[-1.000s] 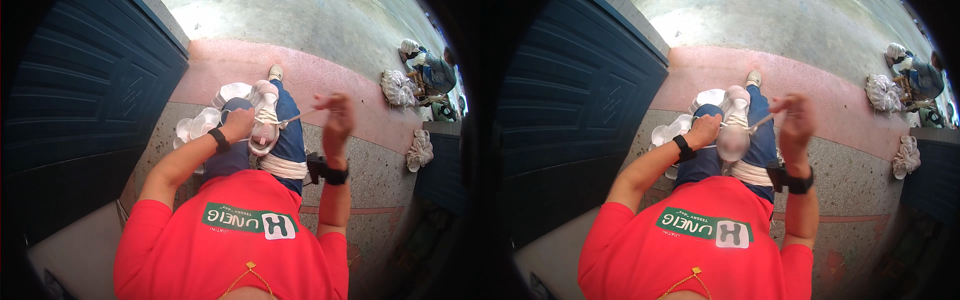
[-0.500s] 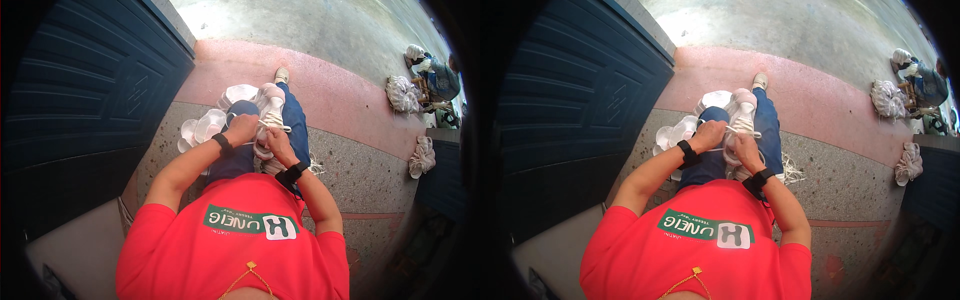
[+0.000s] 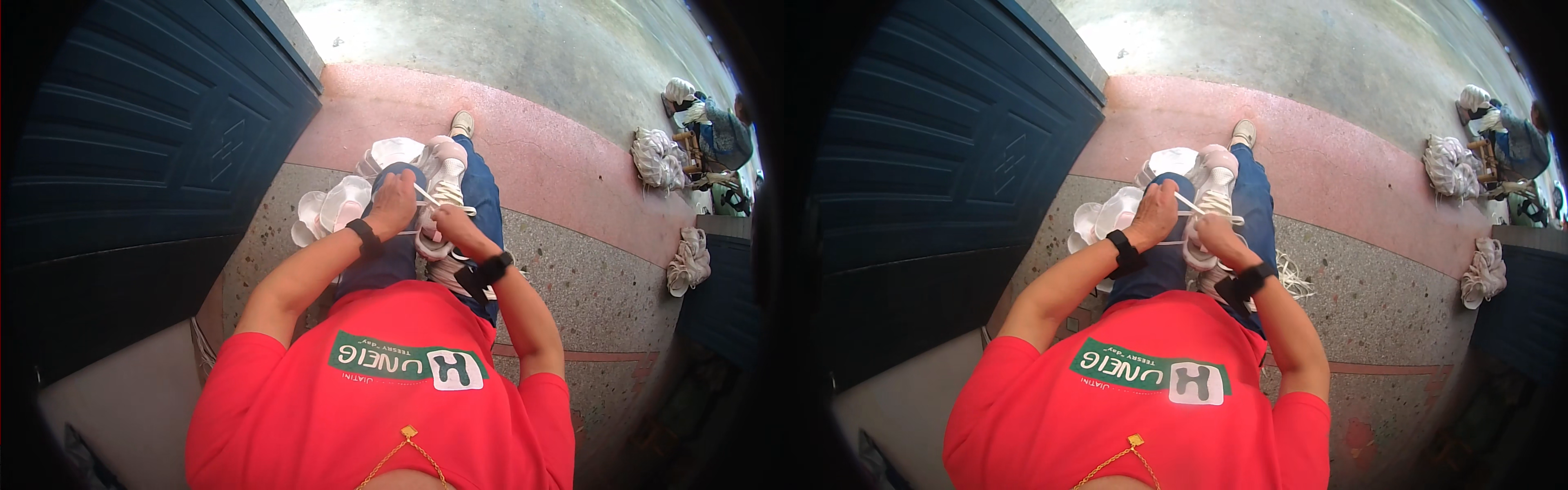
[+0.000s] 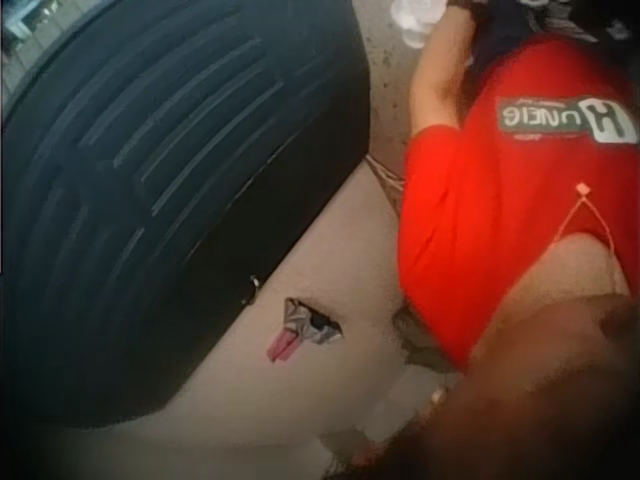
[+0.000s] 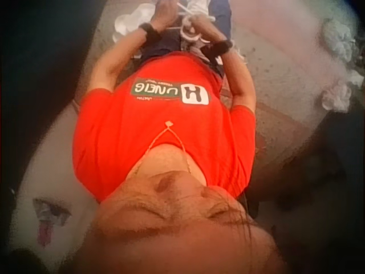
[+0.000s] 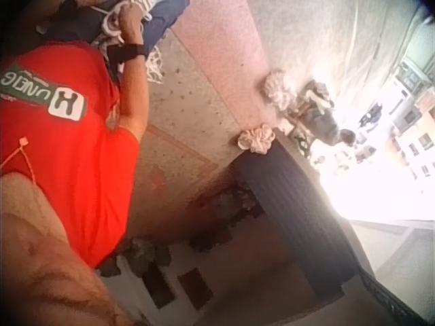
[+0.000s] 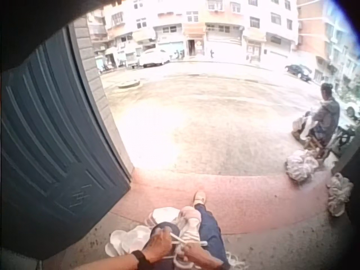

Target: Lacing and preparing shoes in a manufacturing environment.

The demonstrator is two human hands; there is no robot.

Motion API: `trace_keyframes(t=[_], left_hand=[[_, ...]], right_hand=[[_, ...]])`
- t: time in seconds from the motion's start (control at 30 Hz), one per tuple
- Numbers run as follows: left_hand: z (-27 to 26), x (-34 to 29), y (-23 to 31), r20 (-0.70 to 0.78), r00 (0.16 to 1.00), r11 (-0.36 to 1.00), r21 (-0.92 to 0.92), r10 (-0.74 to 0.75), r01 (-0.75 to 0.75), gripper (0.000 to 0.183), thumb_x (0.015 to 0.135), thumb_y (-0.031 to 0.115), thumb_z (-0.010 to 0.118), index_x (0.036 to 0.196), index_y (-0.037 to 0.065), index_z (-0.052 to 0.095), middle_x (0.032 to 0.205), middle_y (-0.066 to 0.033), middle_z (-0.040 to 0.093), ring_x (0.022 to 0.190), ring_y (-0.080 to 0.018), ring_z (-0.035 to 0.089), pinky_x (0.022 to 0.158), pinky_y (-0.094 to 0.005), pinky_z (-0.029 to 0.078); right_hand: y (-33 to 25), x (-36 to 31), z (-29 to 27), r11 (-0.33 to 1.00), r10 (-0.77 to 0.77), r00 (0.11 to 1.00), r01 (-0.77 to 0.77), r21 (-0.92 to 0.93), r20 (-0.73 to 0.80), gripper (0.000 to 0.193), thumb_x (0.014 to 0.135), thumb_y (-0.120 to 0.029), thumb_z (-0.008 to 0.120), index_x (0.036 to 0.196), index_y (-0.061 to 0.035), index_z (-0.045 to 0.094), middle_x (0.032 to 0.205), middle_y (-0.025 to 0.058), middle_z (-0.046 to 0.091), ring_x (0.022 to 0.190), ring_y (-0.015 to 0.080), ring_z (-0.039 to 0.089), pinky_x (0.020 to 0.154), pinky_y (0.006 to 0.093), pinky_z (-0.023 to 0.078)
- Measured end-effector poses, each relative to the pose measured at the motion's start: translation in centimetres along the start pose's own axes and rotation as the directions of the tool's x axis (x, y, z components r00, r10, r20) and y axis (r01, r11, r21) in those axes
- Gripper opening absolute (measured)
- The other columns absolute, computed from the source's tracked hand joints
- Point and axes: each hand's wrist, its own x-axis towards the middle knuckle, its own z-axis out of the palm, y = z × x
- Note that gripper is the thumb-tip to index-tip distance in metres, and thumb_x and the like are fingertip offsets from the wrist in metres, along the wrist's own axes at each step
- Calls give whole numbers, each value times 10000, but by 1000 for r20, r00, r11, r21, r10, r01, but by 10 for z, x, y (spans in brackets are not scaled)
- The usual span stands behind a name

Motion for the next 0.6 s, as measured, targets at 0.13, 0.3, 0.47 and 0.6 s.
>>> trace_keyframes(t=[0.13, 0.3, 0.47, 0.6], left_hand=[[-6, -10, -7, 22, 999, 999, -4, -36, 36, 167, 900, 67, 529, 1050, 13, 580, 968, -242, 627, 966, -446, 577, 861, -532, 477], [-18, 5, 22, 374, 925, 998, 26, -62, 56, 270, 901, 159, 619, 1124, 7, 614, 1115, -236, 654, 1017, -401, 620, 866, -456, 509], [-52, 9, 57, 644, 759, 740, -557, 99, 376, 323, 935, 123, 609, 1225, -11, 664, 1048, -115, 705, 857, -192, 693, 776, -330, 551], [-64, 9, 102, 528, 772, 637, -741, 354, 215, 256, 999, 138, 618, 1192, -12, 691, 899, -27, 687, 757, -109, 641, 701, -268, 536]], right_hand=[[-130, -82, -100, 279, 99, 995, -37, 959, 10, 168, 960, -172, 504, 803, -131, 462, 583, -50, 345, 468, 85, 312, 456, 279, 282], [-186, -144, -153, 16, -148, 972, 189, 982, -184, 209, 1007, -235, 441, 817, -159, 396, 609, -88, 276, 465, 48, 205, 453, 265, 207], [-201, -143, -150, -183, -207, 966, 119, 976, -157, 184, 1011, -231, 418, 847, -151, 390, 612, -89, 275, 475, 47, 216, 456, 260, 203], [-202, -132, -153, -112, -143, 955, 244, 963, -259, 191, 1009, -226, 420, 839, -144, 388, 612, -83, 275, 473, 46, 200, 454, 261, 194]])
